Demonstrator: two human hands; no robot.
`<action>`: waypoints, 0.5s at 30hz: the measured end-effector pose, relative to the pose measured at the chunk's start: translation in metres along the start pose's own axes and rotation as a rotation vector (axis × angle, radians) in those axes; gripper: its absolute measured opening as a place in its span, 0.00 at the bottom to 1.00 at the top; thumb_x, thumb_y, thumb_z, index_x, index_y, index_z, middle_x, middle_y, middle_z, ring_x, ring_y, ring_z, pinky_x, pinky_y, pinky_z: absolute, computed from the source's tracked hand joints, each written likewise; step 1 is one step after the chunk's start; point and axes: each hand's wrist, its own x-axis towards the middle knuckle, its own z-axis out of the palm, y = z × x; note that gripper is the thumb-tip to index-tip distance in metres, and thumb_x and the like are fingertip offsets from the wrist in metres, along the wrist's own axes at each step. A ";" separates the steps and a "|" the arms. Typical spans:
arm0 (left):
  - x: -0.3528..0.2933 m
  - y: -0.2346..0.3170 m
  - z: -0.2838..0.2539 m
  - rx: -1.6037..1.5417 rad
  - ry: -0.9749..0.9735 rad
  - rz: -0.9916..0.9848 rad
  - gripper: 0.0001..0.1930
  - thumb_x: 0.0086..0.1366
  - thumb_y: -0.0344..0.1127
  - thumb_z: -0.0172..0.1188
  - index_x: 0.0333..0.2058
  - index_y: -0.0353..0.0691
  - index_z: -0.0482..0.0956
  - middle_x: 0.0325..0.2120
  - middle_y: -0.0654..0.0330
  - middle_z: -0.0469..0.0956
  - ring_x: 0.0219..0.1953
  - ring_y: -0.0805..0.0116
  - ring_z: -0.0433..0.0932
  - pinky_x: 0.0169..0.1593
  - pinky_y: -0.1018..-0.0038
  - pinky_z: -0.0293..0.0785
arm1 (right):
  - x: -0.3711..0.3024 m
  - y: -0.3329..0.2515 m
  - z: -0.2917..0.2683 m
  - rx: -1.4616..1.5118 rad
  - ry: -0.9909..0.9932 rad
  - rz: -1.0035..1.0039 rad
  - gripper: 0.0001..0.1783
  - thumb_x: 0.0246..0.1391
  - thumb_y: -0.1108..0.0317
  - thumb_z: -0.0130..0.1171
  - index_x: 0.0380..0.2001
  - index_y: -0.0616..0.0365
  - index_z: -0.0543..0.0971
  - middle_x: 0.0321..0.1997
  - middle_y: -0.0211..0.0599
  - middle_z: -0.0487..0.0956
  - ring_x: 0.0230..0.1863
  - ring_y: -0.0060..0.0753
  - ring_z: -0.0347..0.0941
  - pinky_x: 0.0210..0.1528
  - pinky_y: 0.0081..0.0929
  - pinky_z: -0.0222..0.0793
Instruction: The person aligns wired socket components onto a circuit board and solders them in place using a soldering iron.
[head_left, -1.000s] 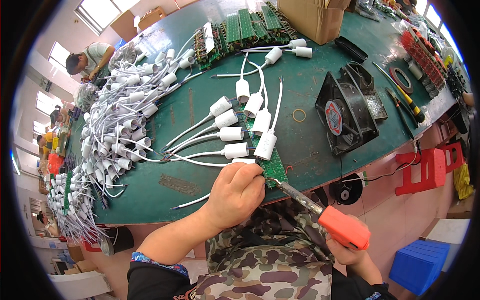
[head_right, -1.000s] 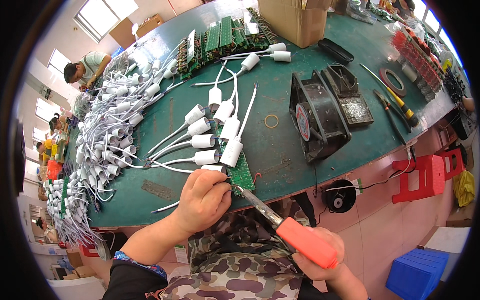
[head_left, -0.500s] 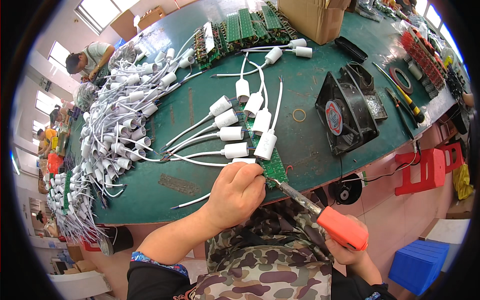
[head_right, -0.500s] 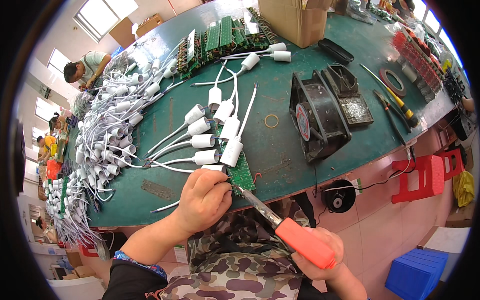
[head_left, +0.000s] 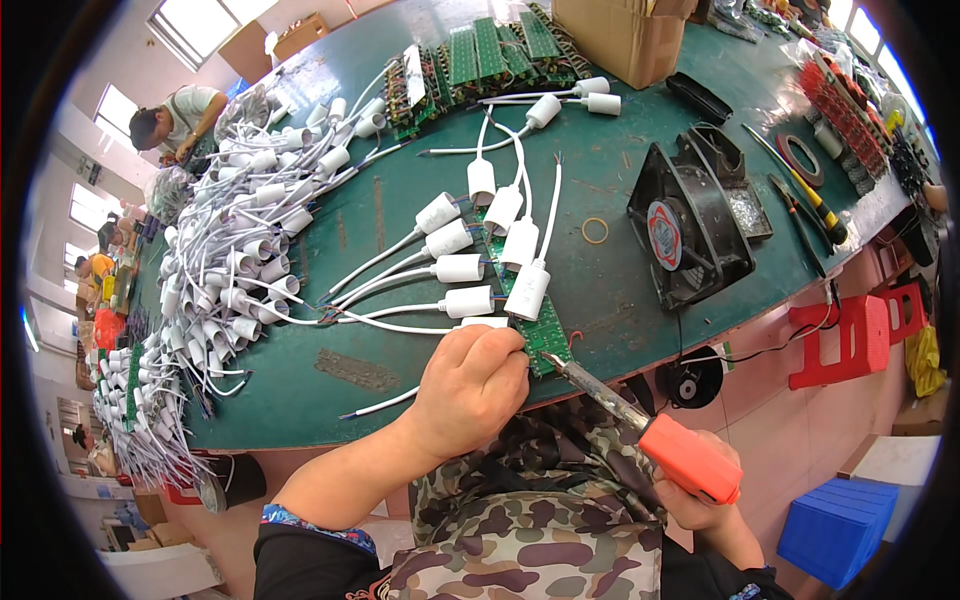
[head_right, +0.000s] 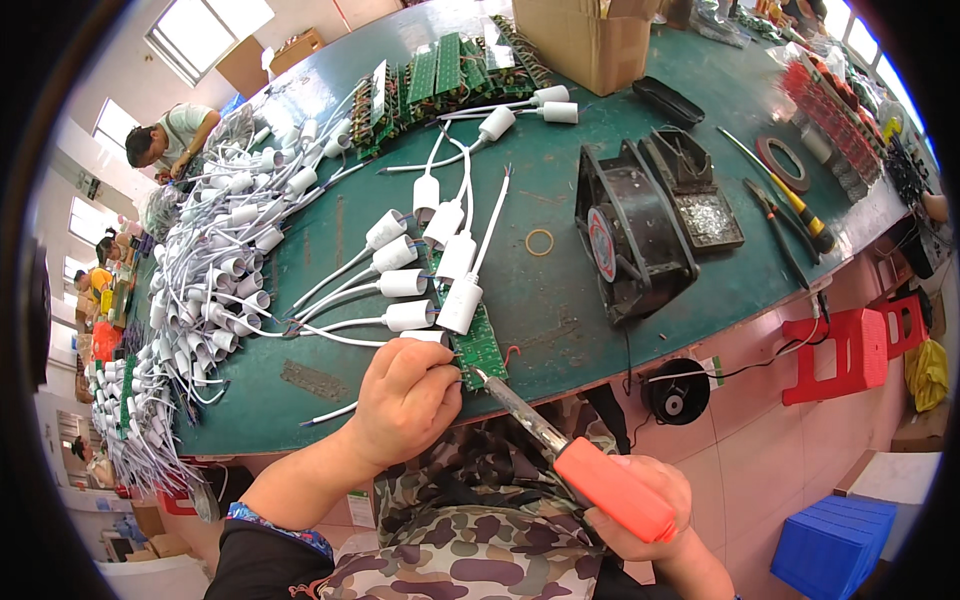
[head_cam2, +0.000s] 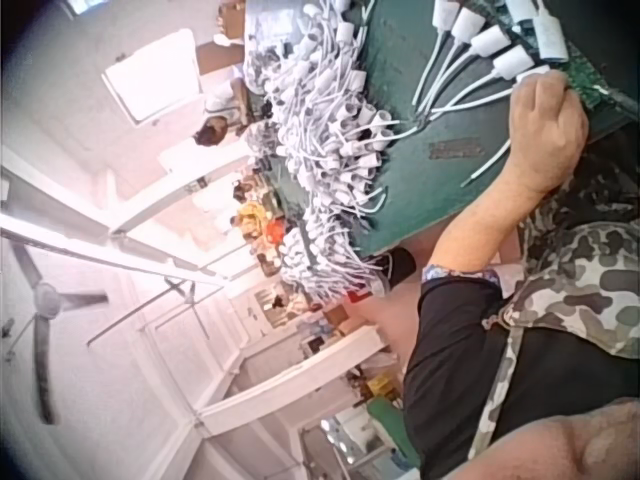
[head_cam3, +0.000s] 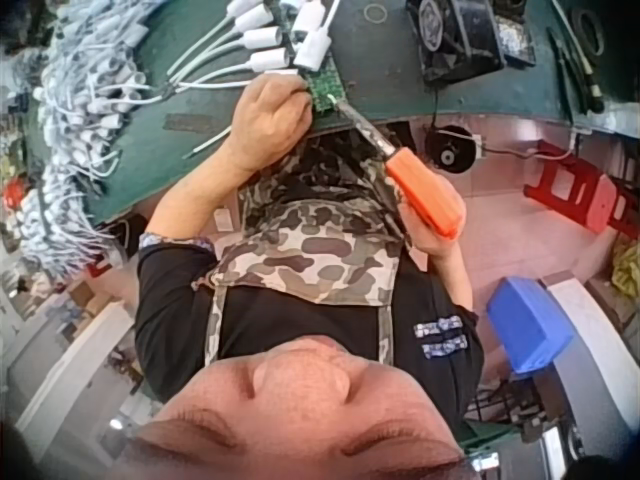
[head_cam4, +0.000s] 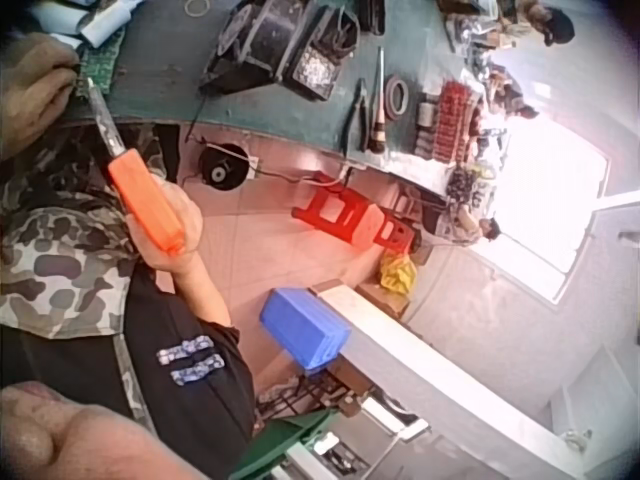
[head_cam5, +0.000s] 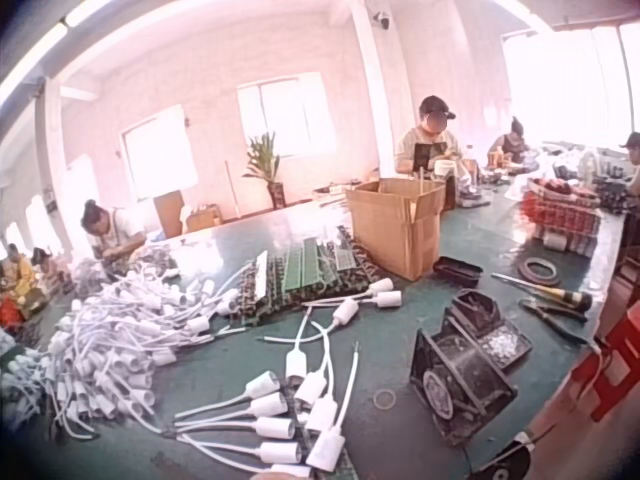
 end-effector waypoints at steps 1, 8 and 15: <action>0.000 0.000 0.000 0.000 -0.002 -0.001 0.14 0.46 0.22 0.69 0.35 0.35 0.81 0.41 0.56 0.75 0.41 0.53 0.77 0.46 0.63 0.76 | 0.000 0.000 -0.001 0.000 0.000 0.000 0.33 0.43 0.70 0.74 0.54 0.68 0.75 0.41 0.48 0.84 0.33 0.47 0.83 0.35 0.36 0.79; 0.000 -0.001 0.000 -0.008 0.007 0.004 0.14 0.46 0.22 0.69 0.35 0.34 0.81 0.41 0.56 0.75 0.40 0.53 0.77 0.45 0.62 0.76 | -0.001 -0.001 0.001 -0.006 -0.034 0.033 0.33 0.41 0.70 0.75 0.53 0.67 0.75 0.41 0.47 0.84 0.34 0.46 0.84 0.37 0.36 0.80; 0.001 -0.001 0.001 -0.007 -0.001 -0.001 0.14 0.46 0.22 0.69 0.34 0.35 0.80 0.40 0.56 0.75 0.39 0.53 0.77 0.44 0.62 0.76 | -0.002 0.000 0.003 -0.016 -0.030 0.042 0.32 0.41 0.71 0.75 0.53 0.66 0.76 0.39 0.44 0.84 0.32 0.43 0.81 0.34 0.34 0.77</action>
